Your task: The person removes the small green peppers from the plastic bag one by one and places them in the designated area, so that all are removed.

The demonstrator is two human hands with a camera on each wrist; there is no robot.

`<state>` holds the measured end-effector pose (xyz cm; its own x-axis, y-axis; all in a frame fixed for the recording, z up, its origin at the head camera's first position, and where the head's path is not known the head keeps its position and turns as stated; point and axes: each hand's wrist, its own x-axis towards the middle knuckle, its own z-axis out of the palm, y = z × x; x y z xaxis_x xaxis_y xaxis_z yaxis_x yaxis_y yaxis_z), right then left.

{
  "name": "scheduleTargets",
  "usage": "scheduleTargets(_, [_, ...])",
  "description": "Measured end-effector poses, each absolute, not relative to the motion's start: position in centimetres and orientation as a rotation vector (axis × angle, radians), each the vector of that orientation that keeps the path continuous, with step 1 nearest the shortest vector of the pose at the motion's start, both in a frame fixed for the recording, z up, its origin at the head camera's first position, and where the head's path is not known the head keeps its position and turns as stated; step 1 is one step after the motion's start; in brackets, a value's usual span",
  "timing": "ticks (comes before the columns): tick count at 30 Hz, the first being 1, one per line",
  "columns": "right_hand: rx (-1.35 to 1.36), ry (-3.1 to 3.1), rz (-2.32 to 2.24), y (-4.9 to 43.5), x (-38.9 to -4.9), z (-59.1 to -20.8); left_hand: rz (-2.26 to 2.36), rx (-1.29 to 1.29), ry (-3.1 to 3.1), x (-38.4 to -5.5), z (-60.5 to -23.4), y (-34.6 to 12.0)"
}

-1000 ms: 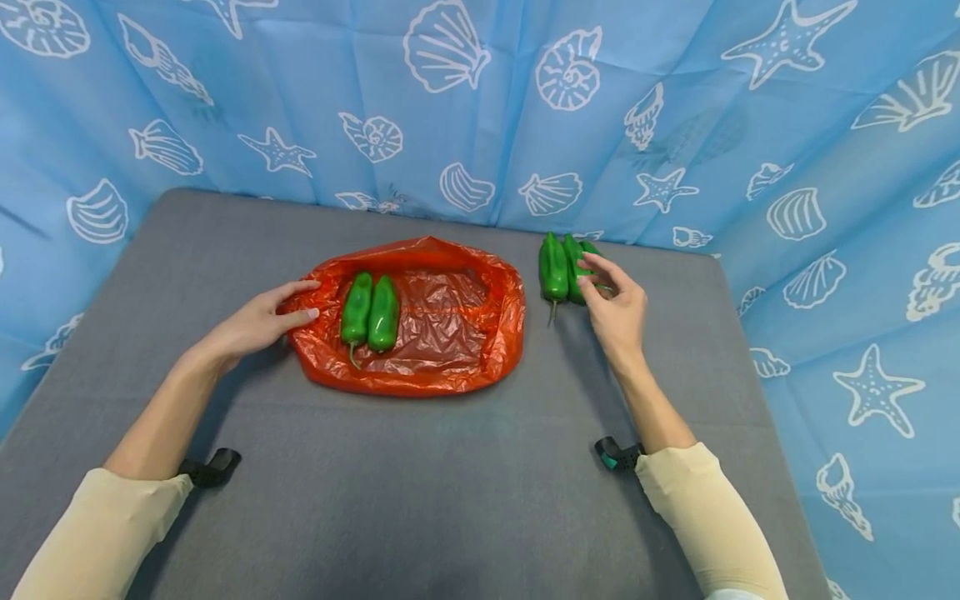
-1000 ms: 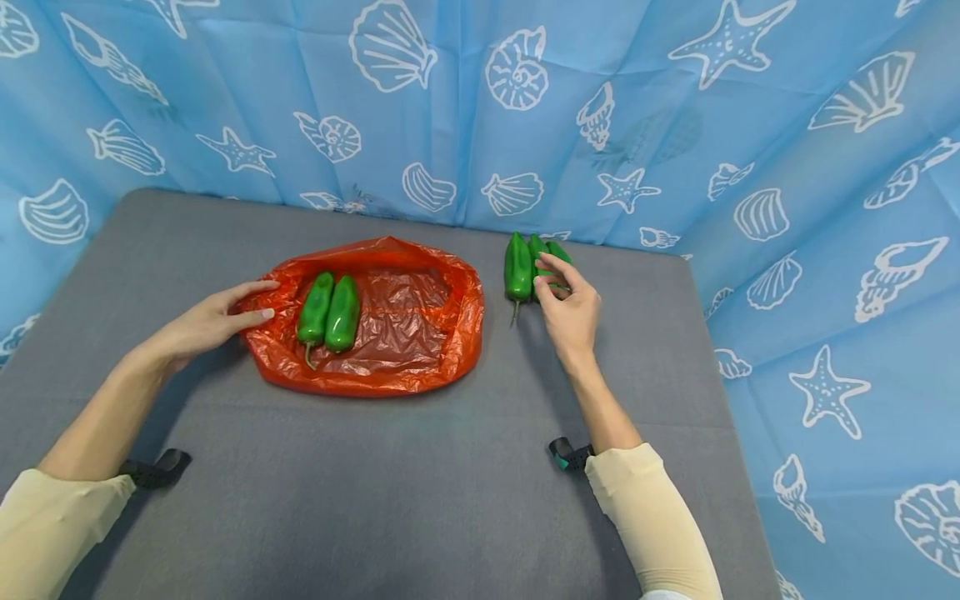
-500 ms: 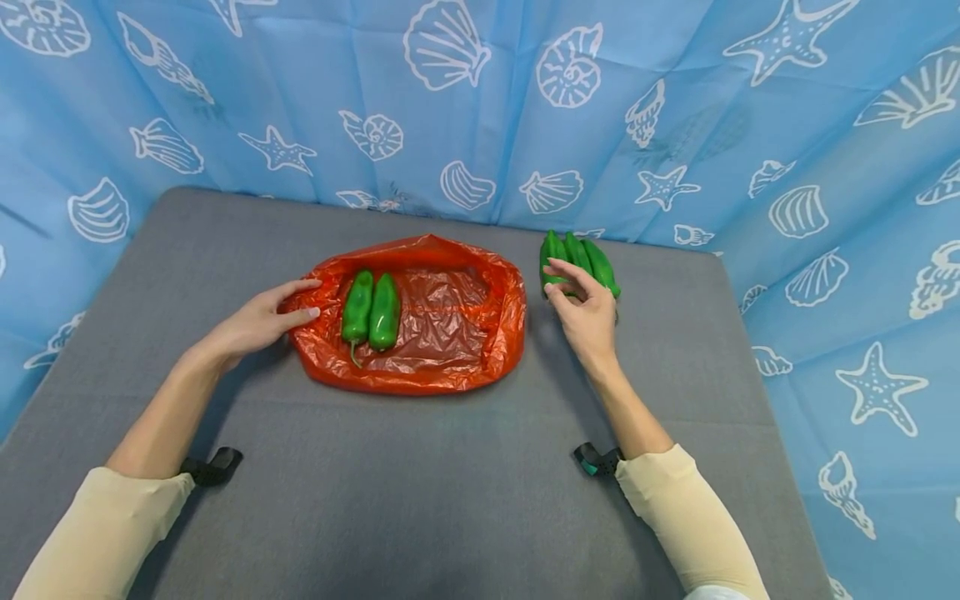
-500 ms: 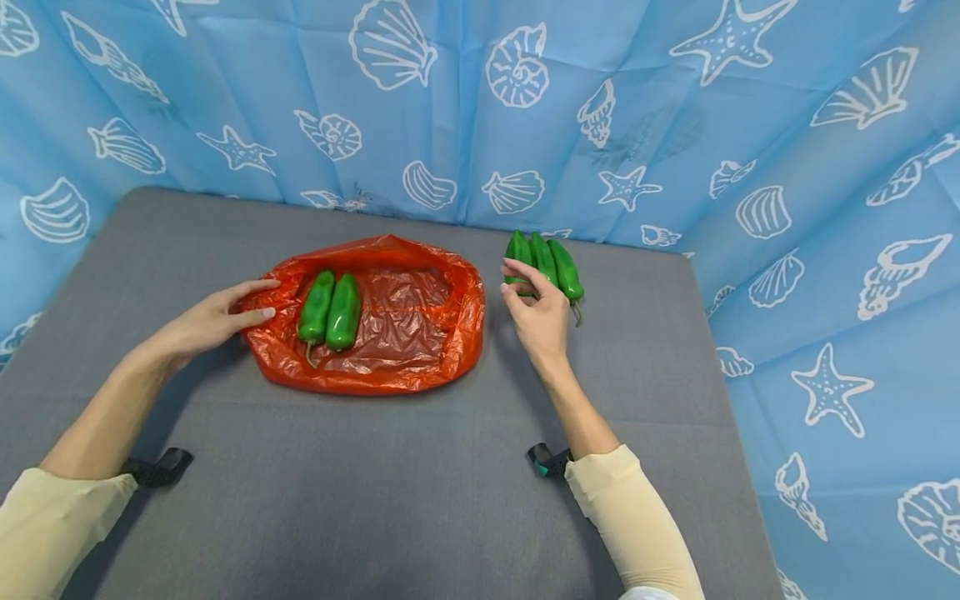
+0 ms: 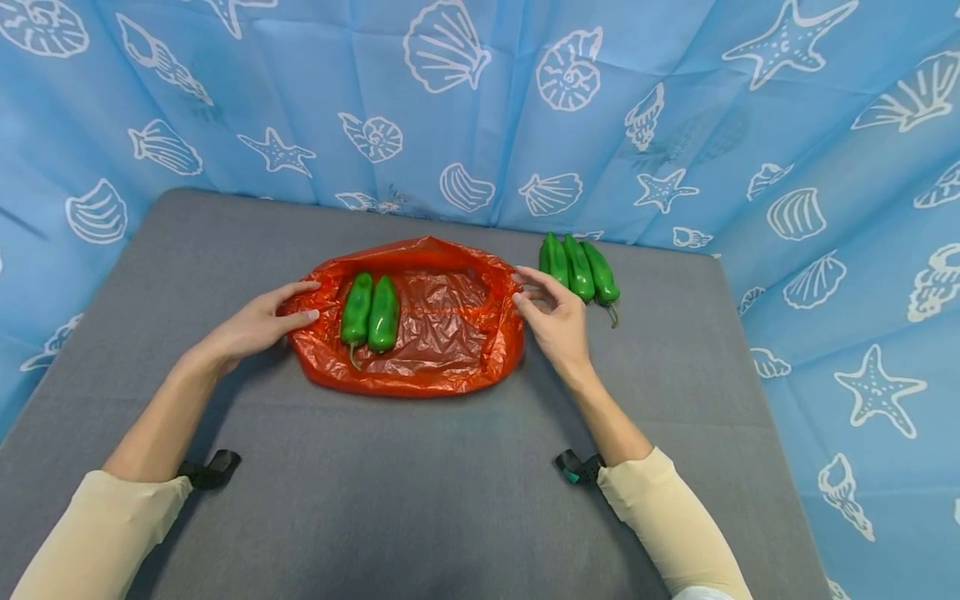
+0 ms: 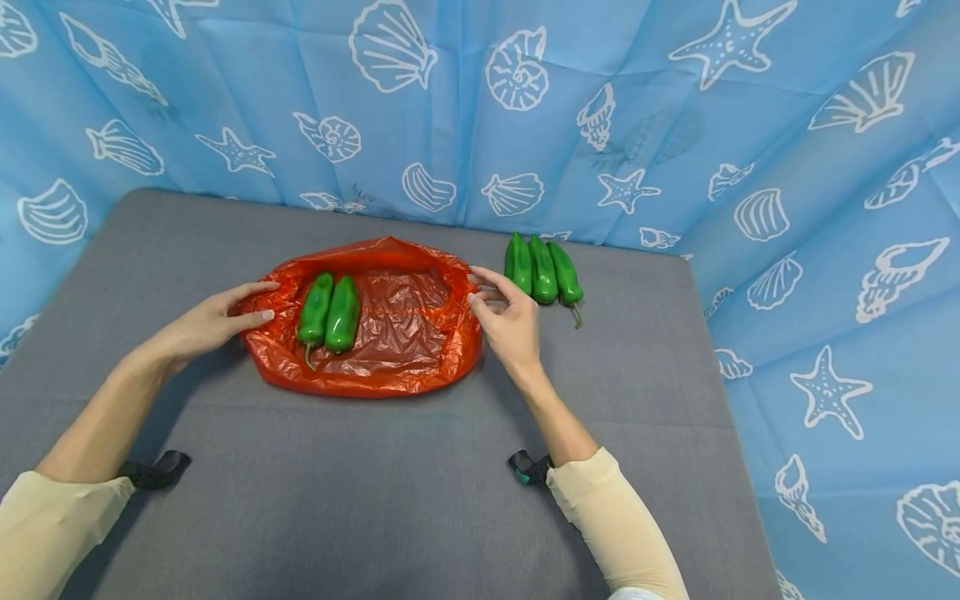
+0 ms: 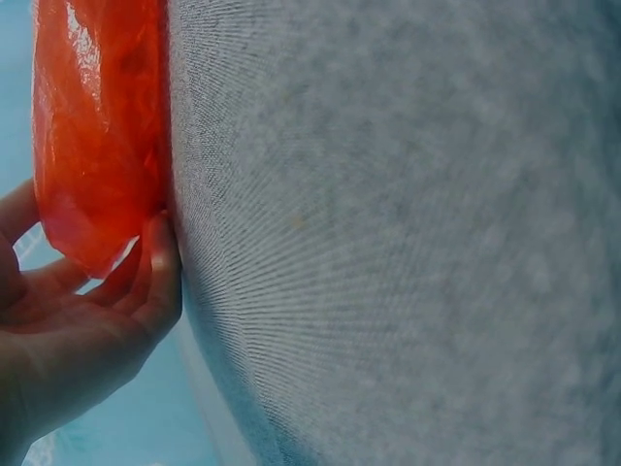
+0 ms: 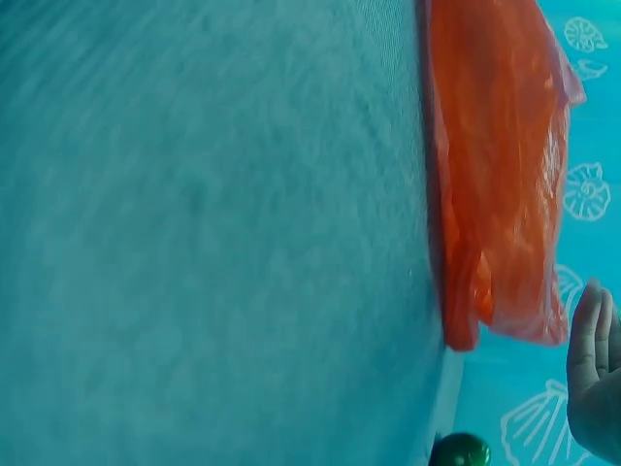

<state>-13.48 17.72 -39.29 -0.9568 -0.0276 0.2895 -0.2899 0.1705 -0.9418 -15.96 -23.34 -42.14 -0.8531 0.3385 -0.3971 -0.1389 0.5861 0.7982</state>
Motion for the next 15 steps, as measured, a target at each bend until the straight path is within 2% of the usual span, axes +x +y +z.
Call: scheduleTargets(15, [0.373, -2.335, 1.916, 14.2, -12.9, -39.3, 1.246, 0.168, 2.295, -15.8, -41.9, -23.2])
